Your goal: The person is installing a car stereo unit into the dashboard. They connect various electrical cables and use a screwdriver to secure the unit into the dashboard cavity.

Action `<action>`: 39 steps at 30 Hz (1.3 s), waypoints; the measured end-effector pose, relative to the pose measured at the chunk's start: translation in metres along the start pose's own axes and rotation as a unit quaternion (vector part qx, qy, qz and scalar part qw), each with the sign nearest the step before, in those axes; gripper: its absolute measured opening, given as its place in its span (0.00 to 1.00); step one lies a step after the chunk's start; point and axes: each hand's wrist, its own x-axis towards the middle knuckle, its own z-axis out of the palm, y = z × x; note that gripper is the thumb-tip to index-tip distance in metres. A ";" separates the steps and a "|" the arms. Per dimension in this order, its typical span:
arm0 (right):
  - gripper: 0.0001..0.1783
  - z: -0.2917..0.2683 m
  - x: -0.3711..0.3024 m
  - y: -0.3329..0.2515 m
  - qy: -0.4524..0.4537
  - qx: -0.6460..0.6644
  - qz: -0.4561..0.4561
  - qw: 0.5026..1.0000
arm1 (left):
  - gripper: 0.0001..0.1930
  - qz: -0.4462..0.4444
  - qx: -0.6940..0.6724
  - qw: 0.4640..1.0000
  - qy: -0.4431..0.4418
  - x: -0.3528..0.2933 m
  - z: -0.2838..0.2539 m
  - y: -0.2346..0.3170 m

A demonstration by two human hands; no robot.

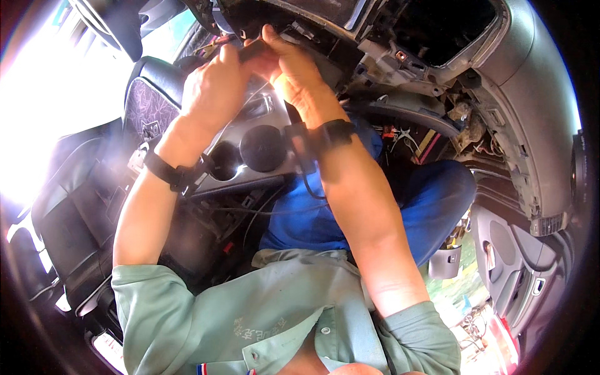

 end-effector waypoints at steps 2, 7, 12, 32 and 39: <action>0.12 0.001 -0.008 -0.004 -0.042 0.025 0.004 0.999 | 0.22 -0.062 -0.144 0.985 -0.074 -0.002 0.004 -0.007; 0.11 -0.007 -0.007 0.000 -0.035 -0.006 -0.020 0.999 | 0.22 -0.084 -0.193 0.977 -0.015 -0.002 0.004 0.000; 0.16 0.004 0.001 0.003 0.035 -0.014 -0.020 0.999 | 0.16 -0.034 -0.100 0.994 0.028 0.003 -0.015 0.012; 0.14 0.012 -0.010 -0.005 0.080 -0.042 0.006 0.996 | 0.18 -0.022 -0.051 0.998 0.031 0.003 -0.021 0.010; 0.11 0.003 -0.009 -0.005 0.003 -0.025 0.003 1.000 | 0.19 -0.044 -0.035 0.998 -0.024 0.000 0.000 -0.005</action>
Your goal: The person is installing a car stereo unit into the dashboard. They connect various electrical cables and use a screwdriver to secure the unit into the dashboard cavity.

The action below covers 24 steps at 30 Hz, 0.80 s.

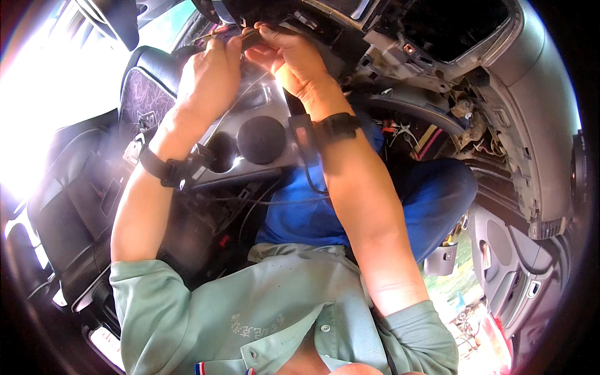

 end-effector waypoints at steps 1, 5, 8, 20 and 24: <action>0.10 0.001 -0.002 -0.002 -0.008 0.005 0.006 1.000 | 0.21 -0.175 -0.189 0.962 -0.090 0.001 0.001 -0.006; 0.11 0.000 -0.005 -0.001 -0.021 -0.023 -0.006 1.000 | 0.30 -0.481 -0.616 0.587 -0.212 0.006 -0.014 0.007; 0.11 0.000 0.005 0.007 -0.008 -0.020 -0.017 1.000 | 0.31 -0.405 -0.497 0.748 -0.174 0.001 -0.014 0.003; 0.10 -0.024 0.019 0.011 -0.067 0.049 0.027 0.996 | 0.17 0.192 0.087 0.976 0.048 0.006 -0.028 0.020; 0.10 -0.019 0.014 0.007 -0.027 0.037 0.012 0.999 | 0.18 0.248 0.153 0.955 0.060 0.007 -0.031 0.009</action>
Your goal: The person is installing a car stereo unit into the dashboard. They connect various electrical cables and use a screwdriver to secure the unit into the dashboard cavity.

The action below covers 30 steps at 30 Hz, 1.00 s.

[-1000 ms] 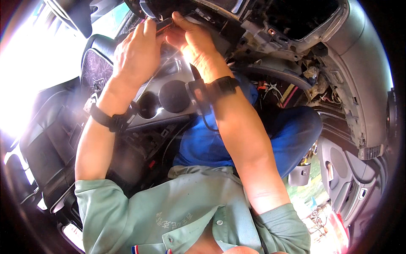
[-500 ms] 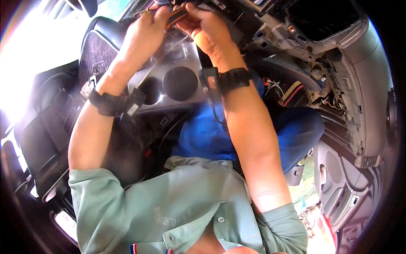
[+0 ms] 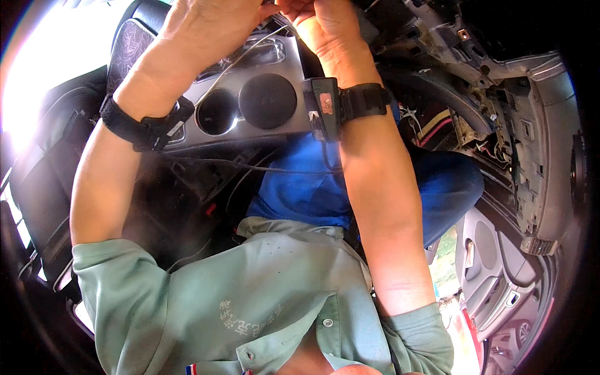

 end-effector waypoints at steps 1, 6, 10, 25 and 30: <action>0.10 0.002 0.000 0.000 0.028 0.012 -0.001 1.000 | 0.18 0.003 -0.002 1.000 -0.001 -0.002 0.001 -0.002; 0.08 0.005 -0.005 -0.007 -0.001 0.003 0.012 1.000 | 0.21 -0.178 -0.152 0.969 -0.081 0.000 0.004 0.000; 0.08 0.008 -0.012 -0.010 -0.013 -0.007 0.010 1.000 | 0.27 -0.393 -0.352 0.839 -0.130 -0.007 0.017 0.003; 0.10 0.008 -0.013 -0.007 -0.038 0.000 0.010 0.999 | 0.17 -0.288 -0.231 0.918 -0.144 -0.014 0.012 0.013; 0.10 0.019 -0.020 -0.009 0.029 -0.018 -0.007 0.999 | 0.28 -0.527 -0.508 0.660 -0.171 -0.004 0.005 0.015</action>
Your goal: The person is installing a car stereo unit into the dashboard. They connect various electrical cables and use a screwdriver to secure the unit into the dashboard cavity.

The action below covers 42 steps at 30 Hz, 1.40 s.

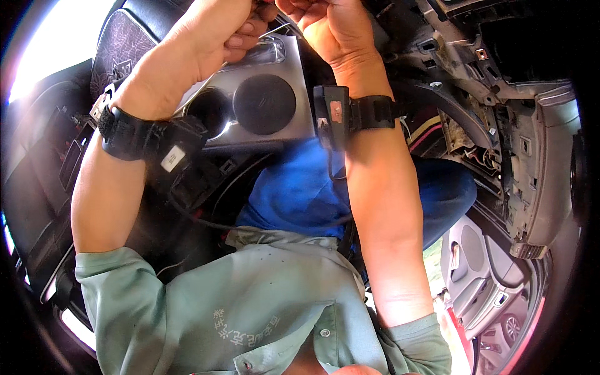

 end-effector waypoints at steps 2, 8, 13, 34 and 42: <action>0.09 -0.004 0.004 0.005 0.022 0.008 -0.013 1.000 | 0.27 0.163 0.076 0.981 0.069 0.001 0.001 -0.006; 0.11 -0.009 0.006 0.009 -0.042 -0.031 -0.008 0.999 | 0.19 0.276 0.286 0.906 0.143 -0.007 0.004 -0.011; 0.10 -0.010 0.001 0.008 -0.056 0.061 0.002 0.997 | 0.27 0.039 0.039 0.997 -0.055 0.007 -0.002 -0.018; 0.21 0.001 0.007 0.028 0.059 -0.174 -0.080 0.980 | 0.23 0.341 0.518 0.784 -0.015 0.107 0.029 0.050; 0.18 -0.013 0.009 0.034 0.042 -0.331 -0.154 0.930 | 0.17 0.333 0.518 0.788 0.014 0.101 0.049 0.056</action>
